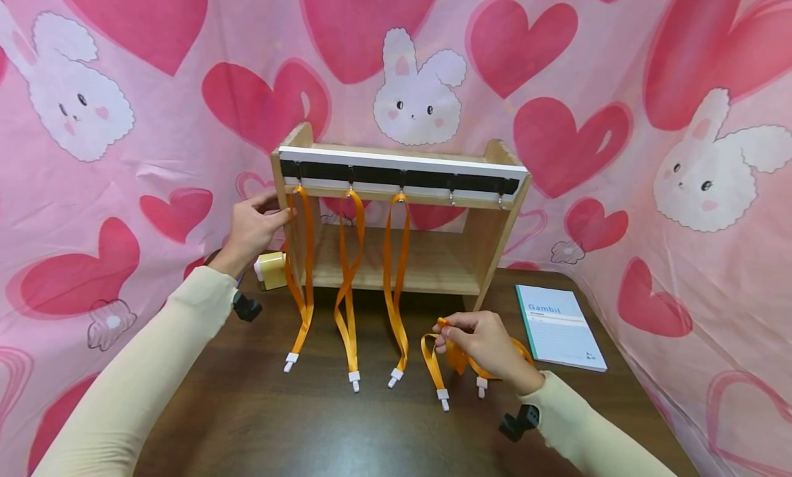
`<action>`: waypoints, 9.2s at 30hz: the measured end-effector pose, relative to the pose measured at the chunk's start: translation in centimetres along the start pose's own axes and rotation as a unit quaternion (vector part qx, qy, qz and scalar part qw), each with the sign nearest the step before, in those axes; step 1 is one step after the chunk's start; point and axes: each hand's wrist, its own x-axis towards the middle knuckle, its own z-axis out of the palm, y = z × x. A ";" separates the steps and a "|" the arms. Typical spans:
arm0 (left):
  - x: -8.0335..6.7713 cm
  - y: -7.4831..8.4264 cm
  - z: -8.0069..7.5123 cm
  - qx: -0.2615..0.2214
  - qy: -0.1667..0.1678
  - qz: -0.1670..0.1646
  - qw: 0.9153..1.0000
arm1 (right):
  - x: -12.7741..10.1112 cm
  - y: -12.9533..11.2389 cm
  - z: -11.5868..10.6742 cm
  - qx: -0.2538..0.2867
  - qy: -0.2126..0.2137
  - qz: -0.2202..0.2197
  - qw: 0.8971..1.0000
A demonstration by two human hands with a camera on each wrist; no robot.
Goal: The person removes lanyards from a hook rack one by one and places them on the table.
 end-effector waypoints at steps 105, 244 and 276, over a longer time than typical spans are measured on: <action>0.1 0.0 0.1 -0.006 0.001 0.000 1.000 | 5.1 8.6 5.0 -0.003 0.258 0.107 0.960; -0.1 0.4 -0.4 0.055 -0.015 -0.019 0.998 | 14.6 -11.1 4.8 0.174 0.239 -0.064 0.953; -0.1 0.4 -0.4 0.067 -0.010 -0.033 0.997 | 11.8 -8.4 3.6 0.135 0.211 -0.102 0.963</action>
